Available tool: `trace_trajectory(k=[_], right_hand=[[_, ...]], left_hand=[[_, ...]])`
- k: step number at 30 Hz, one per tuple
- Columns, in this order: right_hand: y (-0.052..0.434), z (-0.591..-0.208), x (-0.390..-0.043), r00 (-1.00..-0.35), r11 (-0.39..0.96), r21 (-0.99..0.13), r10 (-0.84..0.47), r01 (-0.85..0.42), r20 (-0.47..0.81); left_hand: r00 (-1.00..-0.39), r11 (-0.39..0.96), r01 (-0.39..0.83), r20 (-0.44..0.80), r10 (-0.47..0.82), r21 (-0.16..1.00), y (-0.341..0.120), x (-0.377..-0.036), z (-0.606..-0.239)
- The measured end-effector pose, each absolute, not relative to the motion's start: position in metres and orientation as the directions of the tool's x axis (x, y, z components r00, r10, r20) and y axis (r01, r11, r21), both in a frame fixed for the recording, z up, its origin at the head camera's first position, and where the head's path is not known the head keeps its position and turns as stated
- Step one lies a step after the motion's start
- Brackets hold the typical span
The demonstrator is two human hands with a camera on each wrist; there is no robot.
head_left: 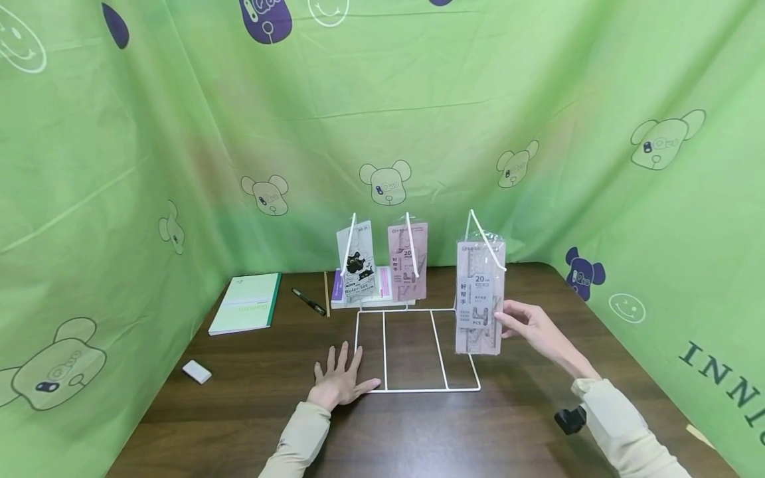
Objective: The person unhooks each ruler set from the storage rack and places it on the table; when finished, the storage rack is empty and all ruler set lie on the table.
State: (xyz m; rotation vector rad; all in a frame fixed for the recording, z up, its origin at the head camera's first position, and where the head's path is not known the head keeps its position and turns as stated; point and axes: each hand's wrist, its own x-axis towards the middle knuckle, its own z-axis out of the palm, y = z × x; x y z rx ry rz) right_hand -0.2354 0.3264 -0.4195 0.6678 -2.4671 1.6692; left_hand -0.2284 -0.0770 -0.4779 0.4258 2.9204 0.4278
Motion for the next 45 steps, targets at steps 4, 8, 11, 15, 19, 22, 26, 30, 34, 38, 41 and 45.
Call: trace_trajectory(k=[4, 8, 11, 15, 19, 22, 26, 30, 34, 38, 41, 45], right_hand=[[0.326, -0.42, -0.233, -0.898, 0.312, -0.858, -0.305, -0.408, 0.316], [0.326, -0.419, -0.23, -0.898, 0.314, -0.857, -0.305, -0.408, 0.316], [0.326, -0.419, -0.229, -0.897, 0.316, -0.855, -0.309, -0.412, 0.317], [0.326, -0.42, -0.227, -0.891, 0.314, -0.85, -0.314, -0.423, 0.328], [0.326, -0.421, -0.225, -0.884, 0.31, -0.843, -0.316, -0.44, 0.345], [0.325, -0.421, -0.222, -0.883, 0.312, -0.84, -0.315, -0.443, 0.349], [0.326, -0.422, -0.218, -0.883, 0.319, -0.837, -0.315, -0.444, 0.348], [0.327, -0.423, -0.215, -0.879, 0.317, -0.834, -0.319, -0.451, 0.354], [0.325, -0.422, -0.213, -0.874, 0.3, -0.838, -0.331, -0.455, 0.356], [0.324, -0.421, -0.21, -0.87, 0.291, -0.84, -0.338, -0.459, 0.358], [0.324, -0.419, -0.208, -0.871, 0.296, -0.838, -0.337, -0.459, 0.358], [0.324, -0.419, -0.205, -0.87, 0.3, -0.835, -0.338, -0.462, 0.359]], left_hand=[[-0.947, 0.923, 0.256, -0.115, 0.299, 0.288, -0.076, -0.226, -0.473], [-0.948, 0.919, 0.256, -0.106, 0.299, 0.298, -0.076, -0.228, -0.474], [-0.949, 0.918, 0.257, -0.102, 0.299, 0.301, -0.076, -0.228, -0.475], [-0.949, 0.918, 0.257, -0.102, 0.299, 0.301, -0.077, -0.228, -0.476], [-0.949, 0.917, 0.261, -0.097, 0.302, 0.3, -0.077, -0.228, -0.475], [-0.948, 0.917, 0.264, -0.093, 0.304, 0.3, -0.077, -0.228, -0.475], [-0.947, 0.917, 0.265, -0.096, 0.306, 0.298, -0.077, -0.228, -0.476], [-0.947, 0.919, 0.266, -0.101, 0.306, 0.291, -0.076, -0.227, -0.476], [-0.947, 0.919, 0.264, -0.103, 0.304, 0.293, -0.076, -0.227, -0.476], [-0.947, 0.918, 0.263, -0.1, 0.304, 0.298, -0.076, -0.228, -0.477], [-0.948, 0.918, 0.264, -0.097, 0.304, 0.297, -0.076, -0.227, -0.476], [-0.948, 0.919, 0.264, -0.099, 0.303, 0.292, -0.076, -0.227, -0.476]])
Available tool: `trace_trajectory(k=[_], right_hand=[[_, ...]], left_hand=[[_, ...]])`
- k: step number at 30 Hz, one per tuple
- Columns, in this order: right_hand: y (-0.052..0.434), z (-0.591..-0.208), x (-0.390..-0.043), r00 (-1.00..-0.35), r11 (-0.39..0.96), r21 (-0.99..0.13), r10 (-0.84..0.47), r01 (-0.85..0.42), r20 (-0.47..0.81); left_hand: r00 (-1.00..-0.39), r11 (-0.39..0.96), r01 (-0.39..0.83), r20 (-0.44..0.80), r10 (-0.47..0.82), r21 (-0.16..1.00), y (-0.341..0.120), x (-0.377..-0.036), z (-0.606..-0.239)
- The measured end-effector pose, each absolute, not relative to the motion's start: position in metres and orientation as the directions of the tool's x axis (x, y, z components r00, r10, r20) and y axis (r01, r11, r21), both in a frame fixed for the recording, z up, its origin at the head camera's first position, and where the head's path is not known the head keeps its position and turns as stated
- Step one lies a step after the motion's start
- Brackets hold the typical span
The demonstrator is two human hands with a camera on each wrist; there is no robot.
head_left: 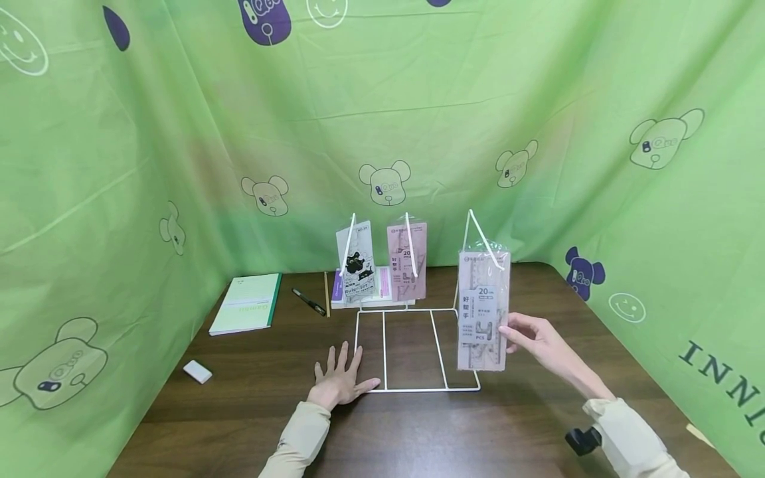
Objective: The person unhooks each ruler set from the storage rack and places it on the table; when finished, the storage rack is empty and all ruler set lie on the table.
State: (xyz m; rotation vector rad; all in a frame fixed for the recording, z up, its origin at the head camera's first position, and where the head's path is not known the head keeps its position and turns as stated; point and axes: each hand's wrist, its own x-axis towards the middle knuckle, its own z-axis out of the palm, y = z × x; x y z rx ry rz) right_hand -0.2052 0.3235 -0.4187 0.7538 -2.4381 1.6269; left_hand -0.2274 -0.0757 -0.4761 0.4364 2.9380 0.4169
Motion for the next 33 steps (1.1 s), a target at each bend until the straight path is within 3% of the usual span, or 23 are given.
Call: trace_trajectory(k=[8, 16, 33], right_hand=[[0.325, -0.418, -0.2, -0.874, 0.314, -0.835, -0.343, -0.451, 0.344], [0.324, -0.419, -0.195, -0.888, 0.337, -0.837, -0.323, -0.432, 0.328], [0.321, -0.415, -0.183, -0.852, 0.297, -0.817, -0.351, -0.494, 0.388]], left_hand=[[-0.947, 0.918, 0.264, -0.104, 0.305, 0.296, -0.077, -0.23, -0.478], [-0.946, 0.915, 0.277, -0.083, 0.313, 0.294, -0.082, -0.241, -0.503], [-0.944, 0.916, 0.267, -0.109, 0.31, 0.298, -0.077, -0.226, -0.474]])
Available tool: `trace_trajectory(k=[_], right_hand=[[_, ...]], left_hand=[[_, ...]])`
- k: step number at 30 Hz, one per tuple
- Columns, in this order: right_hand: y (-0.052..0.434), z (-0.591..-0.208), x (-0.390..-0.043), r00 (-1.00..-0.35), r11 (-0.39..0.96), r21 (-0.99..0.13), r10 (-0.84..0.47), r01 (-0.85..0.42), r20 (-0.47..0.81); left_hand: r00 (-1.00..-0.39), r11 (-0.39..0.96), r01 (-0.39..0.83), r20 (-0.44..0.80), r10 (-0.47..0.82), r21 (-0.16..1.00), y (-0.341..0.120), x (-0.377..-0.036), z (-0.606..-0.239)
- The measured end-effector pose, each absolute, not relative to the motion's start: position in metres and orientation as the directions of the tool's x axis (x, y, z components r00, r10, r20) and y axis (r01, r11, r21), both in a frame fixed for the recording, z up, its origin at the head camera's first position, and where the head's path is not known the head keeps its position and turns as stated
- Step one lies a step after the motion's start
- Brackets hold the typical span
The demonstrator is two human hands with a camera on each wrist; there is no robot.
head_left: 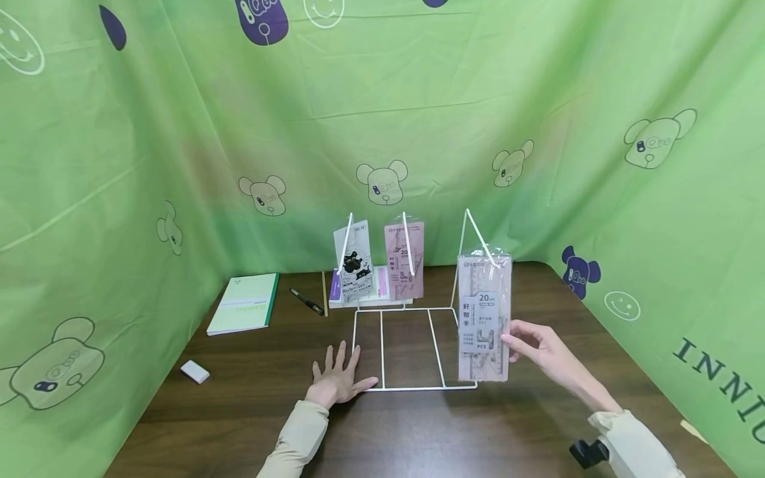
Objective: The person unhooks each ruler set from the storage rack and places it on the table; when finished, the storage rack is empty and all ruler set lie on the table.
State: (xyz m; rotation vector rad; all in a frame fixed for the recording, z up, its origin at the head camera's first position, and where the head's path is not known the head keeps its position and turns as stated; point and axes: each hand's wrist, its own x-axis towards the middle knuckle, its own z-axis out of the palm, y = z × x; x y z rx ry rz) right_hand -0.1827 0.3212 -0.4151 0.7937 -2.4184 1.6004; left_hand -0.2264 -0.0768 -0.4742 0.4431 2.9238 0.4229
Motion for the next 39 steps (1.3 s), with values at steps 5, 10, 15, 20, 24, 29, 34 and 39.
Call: trace_trajectory(k=[5, 10, 15, 20, 24, 29, 34, 39], right_hand=[[0.322, -0.416, -0.181, -0.844, 0.285, -0.812, -0.351, -0.509, 0.406], [0.322, -0.415, -0.177, -0.846, 0.299, -0.807, -0.344, -0.51, 0.407], [0.322, -0.415, -0.175, -0.838, 0.29, -0.803, -0.353, -0.52, 0.416], [0.322, -0.415, -0.171, -0.84, 0.303, -0.801, -0.361, -0.516, 0.405], [0.321, -0.415, -0.169, -0.844, 0.31, -0.802, -0.357, -0.511, 0.4], [0.321, -0.415, -0.165, -0.842, 0.311, -0.796, -0.349, -0.519, 0.413], [0.321, -0.414, -0.162, -0.839, 0.307, -0.794, -0.347, -0.525, 0.42], [0.322, -0.414, -0.159, -0.834, 0.302, -0.792, -0.351, -0.531, 0.425]], left_hand=[[-0.946, 0.914, 0.264, -0.1, 0.307, 0.307, -0.078, -0.229, -0.48], [-0.947, 0.913, 0.265, -0.094, 0.307, 0.31, -0.08, -0.236, -0.493], [-0.946, 0.913, 0.263, -0.102, 0.307, 0.311, -0.078, -0.229, -0.48], [-0.944, 0.909, 0.281, -0.08, 0.319, 0.309, -0.079, -0.231, -0.488], [-0.945, 0.915, 0.259, -0.117, 0.307, 0.31, -0.078, -0.227, -0.476], [-0.943, 0.919, 0.259, -0.13, 0.307, 0.296, -0.079, -0.232, -0.486], [-0.946, 0.92, 0.253, -0.124, 0.301, 0.3, -0.082, -0.241, -0.501], [-0.948, 0.916, 0.256, -0.104, 0.3, 0.309, -0.084, -0.247, -0.513]])
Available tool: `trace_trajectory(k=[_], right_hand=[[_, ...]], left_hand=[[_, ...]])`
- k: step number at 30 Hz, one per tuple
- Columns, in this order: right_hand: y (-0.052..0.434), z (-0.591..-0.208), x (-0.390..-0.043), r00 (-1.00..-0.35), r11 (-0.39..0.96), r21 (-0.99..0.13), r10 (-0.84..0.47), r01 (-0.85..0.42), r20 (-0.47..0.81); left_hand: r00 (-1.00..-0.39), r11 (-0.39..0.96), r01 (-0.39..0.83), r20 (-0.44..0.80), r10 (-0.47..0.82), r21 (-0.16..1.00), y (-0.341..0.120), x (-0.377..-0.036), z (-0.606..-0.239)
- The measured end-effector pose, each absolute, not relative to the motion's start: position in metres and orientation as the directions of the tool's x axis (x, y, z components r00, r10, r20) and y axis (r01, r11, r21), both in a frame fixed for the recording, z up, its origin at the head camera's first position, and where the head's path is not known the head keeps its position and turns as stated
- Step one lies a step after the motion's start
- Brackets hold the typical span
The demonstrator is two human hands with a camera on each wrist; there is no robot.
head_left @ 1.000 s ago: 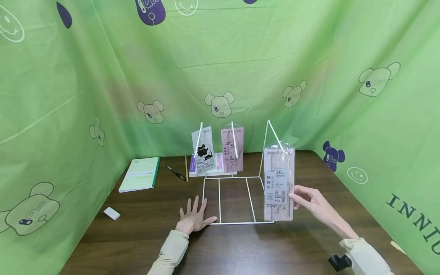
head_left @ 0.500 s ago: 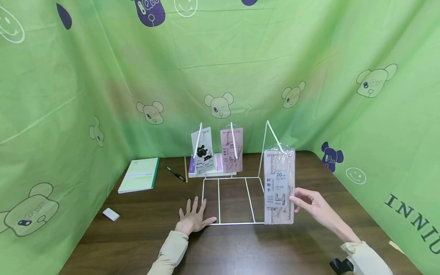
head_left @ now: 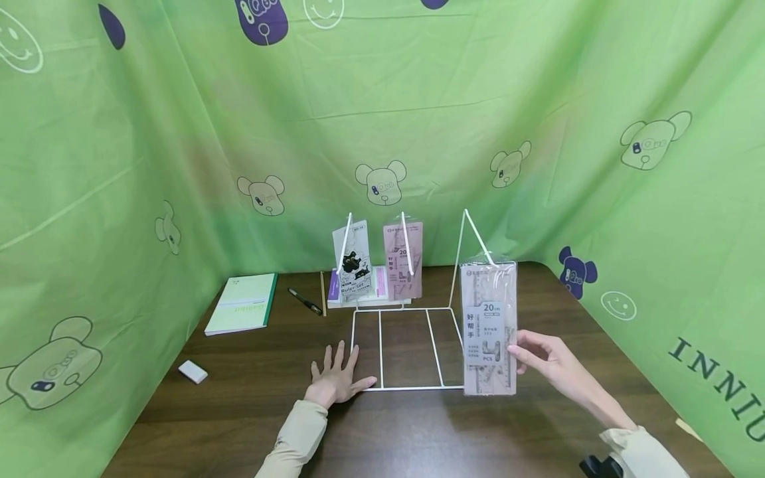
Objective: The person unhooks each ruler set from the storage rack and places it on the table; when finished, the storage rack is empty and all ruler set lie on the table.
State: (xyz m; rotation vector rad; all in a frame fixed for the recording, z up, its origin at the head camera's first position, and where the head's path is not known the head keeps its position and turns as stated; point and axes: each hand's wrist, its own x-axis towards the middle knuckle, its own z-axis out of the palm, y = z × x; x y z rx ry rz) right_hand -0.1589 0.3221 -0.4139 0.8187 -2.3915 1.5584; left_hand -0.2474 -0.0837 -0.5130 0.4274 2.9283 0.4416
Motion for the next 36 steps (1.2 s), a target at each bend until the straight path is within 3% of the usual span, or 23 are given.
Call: trace_trajectory(k=[20, 30, 36], right_hand=[[0.325, -0.41, -0.145, -0.831, 0.294, -0.796, -0.369, -0.529, 0.416], [0.326, -0.408, -0.138, -0.84, 0.333, -0.785, -0.361, -0.522, 0.405], [0.326, -0.409, -0.136, -0.833, 0.33, -0.779, -0.363, -0.534, 0.417]], left_hand=[[-0.947, 0.914, 0.272, -0.083, 0.309, 0.3, -0.085, -0.25, -0.519], [-0.945, 0.917, 0.261, -0.115, 0.307, 0.301, -0.079, -0.228, -0.477], [-0.945, 0.917, 0.264, -0.109, 0.308, 0.299, -0.078, -0.232, -0.484]])
